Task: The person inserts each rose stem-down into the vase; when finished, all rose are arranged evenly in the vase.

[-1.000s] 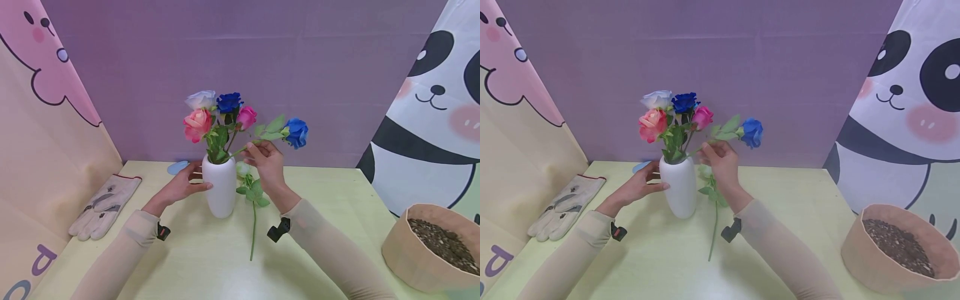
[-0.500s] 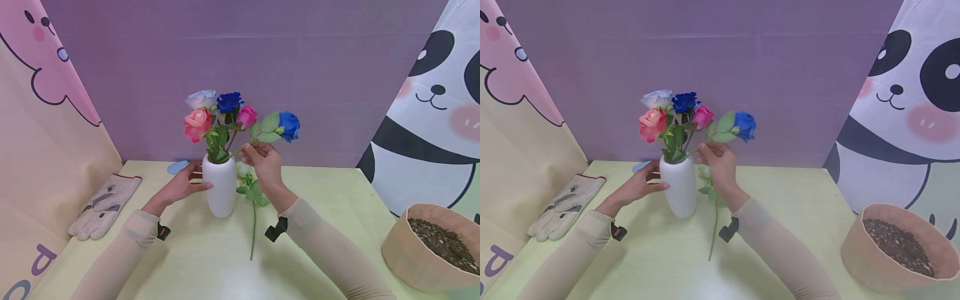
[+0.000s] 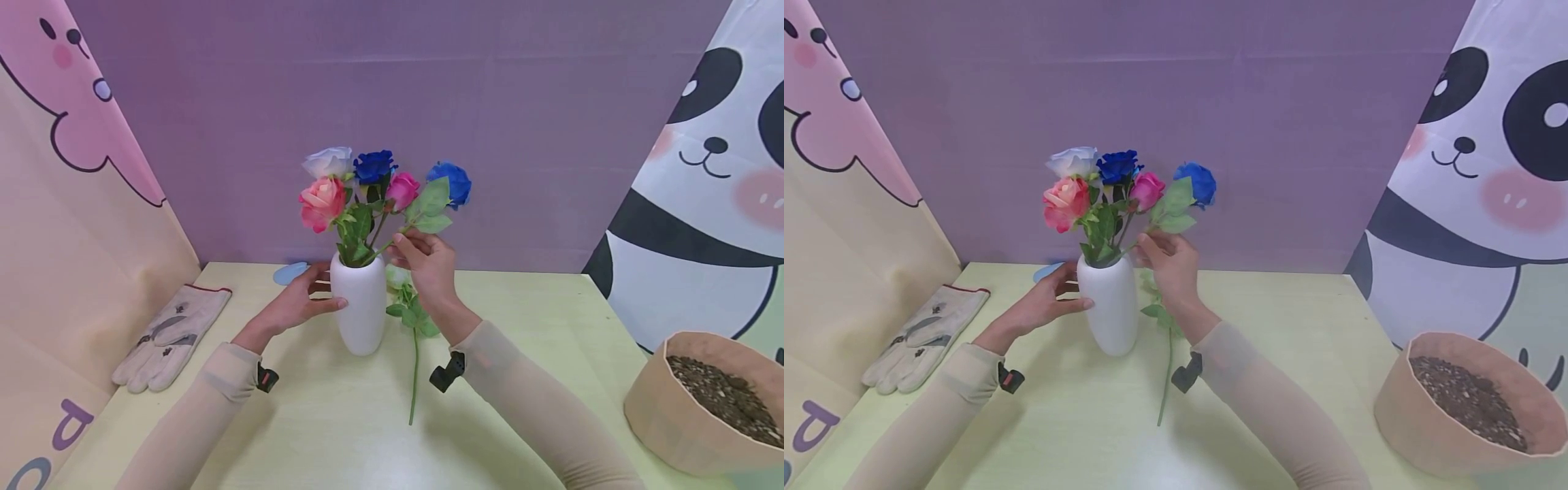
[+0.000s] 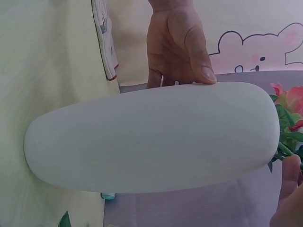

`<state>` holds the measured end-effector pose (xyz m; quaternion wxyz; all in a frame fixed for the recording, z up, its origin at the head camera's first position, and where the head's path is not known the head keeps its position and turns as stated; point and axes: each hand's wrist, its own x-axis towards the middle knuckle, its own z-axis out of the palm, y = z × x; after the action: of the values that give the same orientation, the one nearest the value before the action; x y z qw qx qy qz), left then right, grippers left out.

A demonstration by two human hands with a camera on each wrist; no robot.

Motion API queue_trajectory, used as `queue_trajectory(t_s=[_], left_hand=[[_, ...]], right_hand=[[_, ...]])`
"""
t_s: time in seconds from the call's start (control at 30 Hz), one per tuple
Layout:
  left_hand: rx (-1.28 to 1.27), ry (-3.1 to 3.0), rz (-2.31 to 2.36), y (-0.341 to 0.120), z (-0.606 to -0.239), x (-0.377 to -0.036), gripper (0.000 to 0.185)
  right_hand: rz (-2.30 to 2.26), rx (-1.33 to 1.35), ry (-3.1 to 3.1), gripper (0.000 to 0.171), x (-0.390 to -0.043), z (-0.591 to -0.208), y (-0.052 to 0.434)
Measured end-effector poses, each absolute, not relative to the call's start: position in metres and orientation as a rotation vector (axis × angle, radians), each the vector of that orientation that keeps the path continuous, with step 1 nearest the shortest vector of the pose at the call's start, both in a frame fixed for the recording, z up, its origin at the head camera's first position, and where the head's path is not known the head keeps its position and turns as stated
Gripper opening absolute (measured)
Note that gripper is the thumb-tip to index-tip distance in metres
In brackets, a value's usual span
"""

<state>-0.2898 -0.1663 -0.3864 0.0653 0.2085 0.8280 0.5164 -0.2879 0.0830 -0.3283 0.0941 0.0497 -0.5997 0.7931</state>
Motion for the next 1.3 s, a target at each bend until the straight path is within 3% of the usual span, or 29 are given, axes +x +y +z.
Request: queue_trajectory(t_s=[0.2,0.73,1.3], left_hand=[[0.626,2.498,1.558,-0.167,-0.388,-0.290,0.077],[0.644,2.487,1.572,-0.167,-0.390,-0.291,0.078],[0.621,2.495,1.556,-0.166,-0.386,-0.289,0.077]], right_hand=[[2.314,0.165,-1.818,0.033,-0.290,-0.330,0.079],[2.122,0.116,-2.050,0.025,-0.296,-0.338,0.068],[2.044,0.137,-2.156,0.027,-0.297,-0.340,0.063]])
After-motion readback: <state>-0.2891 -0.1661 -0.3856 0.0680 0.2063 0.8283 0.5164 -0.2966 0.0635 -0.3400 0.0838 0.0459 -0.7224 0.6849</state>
